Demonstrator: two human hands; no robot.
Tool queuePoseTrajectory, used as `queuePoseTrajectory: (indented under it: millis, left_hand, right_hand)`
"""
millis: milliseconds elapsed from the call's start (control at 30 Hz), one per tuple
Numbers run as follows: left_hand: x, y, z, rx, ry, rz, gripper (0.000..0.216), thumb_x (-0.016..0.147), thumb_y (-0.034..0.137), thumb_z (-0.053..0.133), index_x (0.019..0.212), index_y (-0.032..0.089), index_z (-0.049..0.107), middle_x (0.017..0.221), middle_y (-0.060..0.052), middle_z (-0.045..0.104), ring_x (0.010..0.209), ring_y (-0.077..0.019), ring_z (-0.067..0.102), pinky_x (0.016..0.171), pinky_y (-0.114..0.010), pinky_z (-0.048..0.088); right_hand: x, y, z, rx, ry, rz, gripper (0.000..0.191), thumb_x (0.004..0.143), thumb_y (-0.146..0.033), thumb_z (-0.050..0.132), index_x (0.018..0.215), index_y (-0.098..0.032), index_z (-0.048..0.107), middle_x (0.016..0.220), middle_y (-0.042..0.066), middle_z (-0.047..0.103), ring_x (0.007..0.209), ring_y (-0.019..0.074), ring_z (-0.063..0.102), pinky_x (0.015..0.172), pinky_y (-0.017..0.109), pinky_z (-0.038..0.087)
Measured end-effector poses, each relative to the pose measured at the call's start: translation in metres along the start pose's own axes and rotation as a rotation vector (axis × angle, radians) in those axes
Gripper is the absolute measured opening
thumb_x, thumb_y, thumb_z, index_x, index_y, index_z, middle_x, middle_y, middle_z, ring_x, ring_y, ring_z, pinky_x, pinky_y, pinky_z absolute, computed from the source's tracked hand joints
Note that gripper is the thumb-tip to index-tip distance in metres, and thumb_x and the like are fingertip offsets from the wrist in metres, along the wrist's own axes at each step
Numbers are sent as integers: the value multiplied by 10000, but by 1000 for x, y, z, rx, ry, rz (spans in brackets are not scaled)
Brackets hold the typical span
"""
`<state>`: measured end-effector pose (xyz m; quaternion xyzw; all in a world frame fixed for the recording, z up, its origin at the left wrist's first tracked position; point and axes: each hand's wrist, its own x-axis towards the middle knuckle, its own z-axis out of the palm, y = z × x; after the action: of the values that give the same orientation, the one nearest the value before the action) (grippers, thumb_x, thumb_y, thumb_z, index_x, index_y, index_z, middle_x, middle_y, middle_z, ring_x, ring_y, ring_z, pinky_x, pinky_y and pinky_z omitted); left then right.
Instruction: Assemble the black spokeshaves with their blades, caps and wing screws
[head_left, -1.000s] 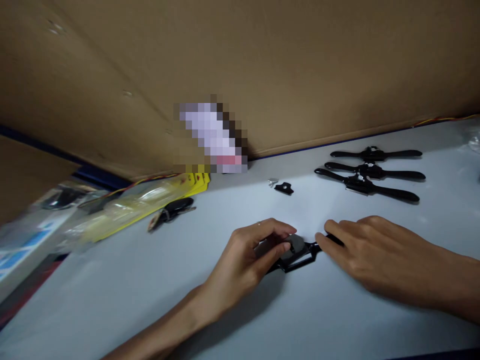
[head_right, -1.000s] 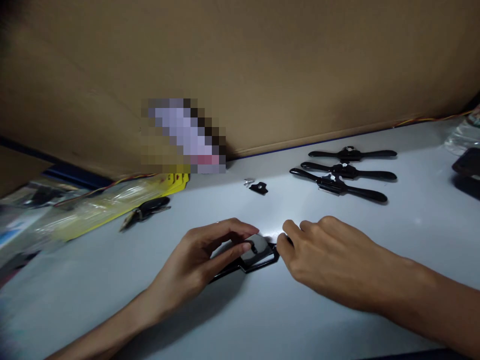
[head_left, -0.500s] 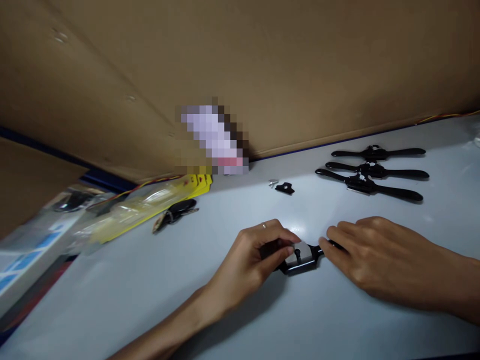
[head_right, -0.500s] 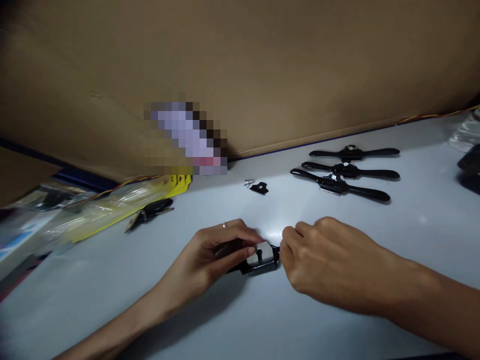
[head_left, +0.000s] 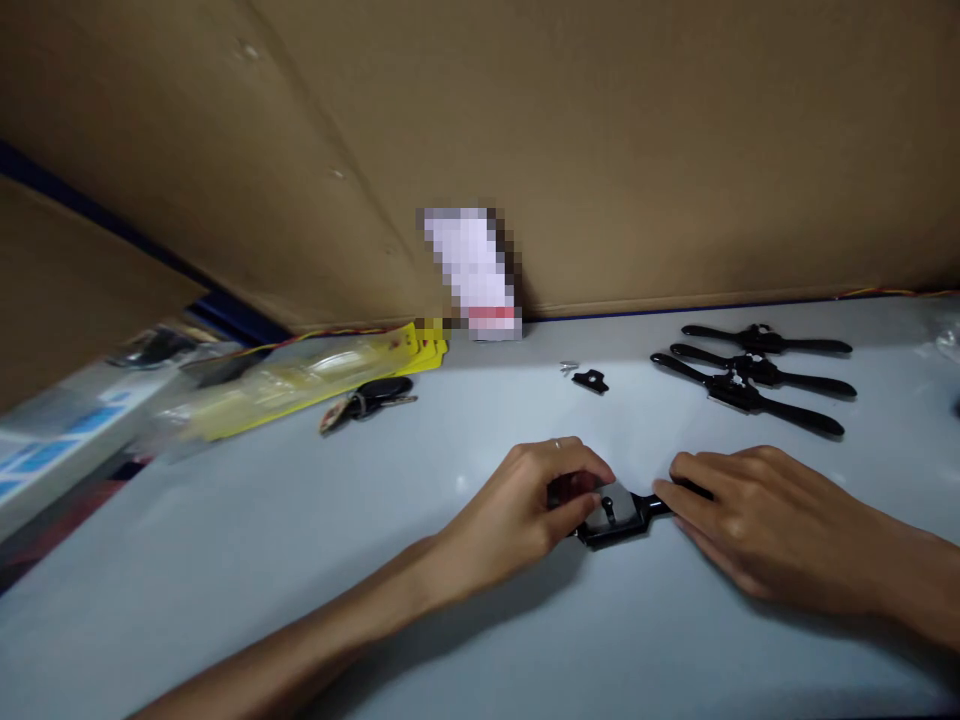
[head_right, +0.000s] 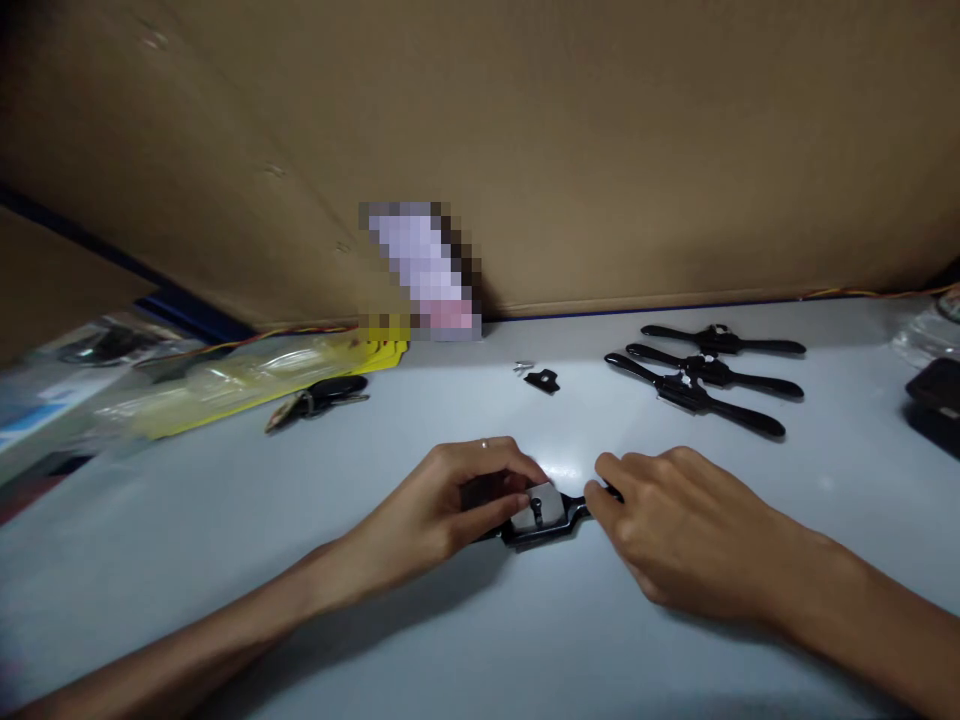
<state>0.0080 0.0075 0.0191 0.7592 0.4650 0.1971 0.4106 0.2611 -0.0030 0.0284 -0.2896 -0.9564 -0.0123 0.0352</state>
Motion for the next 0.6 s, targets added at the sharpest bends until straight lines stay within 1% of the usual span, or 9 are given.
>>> queuePoseTrajectory:
  millis: [33, 100, 200, 267, 333, 400, 467, 533, 600]
  left_hand:
    - [0, 0, 0, -13, -7, 16, 205, 874, 260, 575, 981, 192, 736, 853, -32, 698, 740, -156, 595, 677, -290, 448]
    - [2, -1, -1, -31, 9, 56, 214, 866, 265, 579, 992, 190, 734, 853, -26, 704, 736, -152, 601, 683, -285, 459]
    - [9, -10, -6, -14, 150, 99, 209, 880, 294, 558, 935, 179, 723, 847, -29, 721, 720, -149, 607, 657, -274, 455]
    - [15, -19, -12, 1, 261, 107, 221, 899, 291, 523, 889, 171, 708, 844, -36, 723, 730, -150, 606, 665, -273, 449]
    - [23, -29, -20, 14, 357, 105, 226, 906, 275, 499, 867, 163, 692, 792, -31, 698, 697, -145, 582, 650, -268, 432]
    - [29, -37, -27, 39, 430, 102, 213, 901, 257, 499, 852, 157, 681, 724, -15, 656, 655, -138, 547, 637, -264, 415]
    - [32, -41, -31, 75, 472, 107, 194, 890, 230, 510, 845, 156, 683, 671, 2, 618, 621, -131, 519, 628, -261, 397]
    - [33, -43, -33, 115, 488, 120, 179, 879, 203, 518, 847, 159, 689, 635, 18, 591, 593, -125, 502, 623, -258, 384]
    - [33, -43, -33, 152, 490, 134, 174, 874, 184, 523, 853, 164, 694, 613, 29, 578, 577, -122, 496, 621, -256, 378]
  right_hand:
    - [0, 1, -1, 18, -2, 10, 124, 908, -122, 558, 930, -185, 663, 835, 21, 634, 609, 163, 541, 554, 320, 310]
    - [0, 3, -4, 66, 29, 33, 164, 994, -237, 526, 997, -185, 681, 885, 35, 657, 641, 162, 578, 585, 315, 351]
    - [7, 12, -7, 171, 131, 110, 247, 1042, -274, 468, 1074, -197, 701, 915, 43, 678, 695, 151, 609, 627, 296, 393]
    - [20, 21, -8, 230, 171, 199, 254, 1038, -258, 469, 1031, -201, 717, 900, 39, 691, 716, 146, 609, 646, 284, 405]
    - [38, 31, -9, 233, 168, 300, 212, 1001, -237, 518, 970, -199, 724, 906, 38, 714, 737, 154, 618, 664, 286, 410]
    - [60, 40, -8, 184, 106, 400, 183, 977, -234, 549, 955, -206, 728, 926, 42, 735, 787, 177, 640, 701, 298, 412]
    - [83, 44, -5, 150, 97, 461, 189, 971, -291, 576, 1012, -187, 728, 917, 76, 750, 782, 210, 654, 681, 313, 400]
    - [103, 46, 0, 128, 102, 509, 270, 990, -362, 558, 1055, -154, 716, 906, 122, 748, 771, 240, 661, 644, 320, 376]
    - [118, 47, 6, 129, 111, 536, 320, 987, -424, 569, 1062, -144, 704, 873, 133, 738, 767, 249, 660, 622, 313, 352]
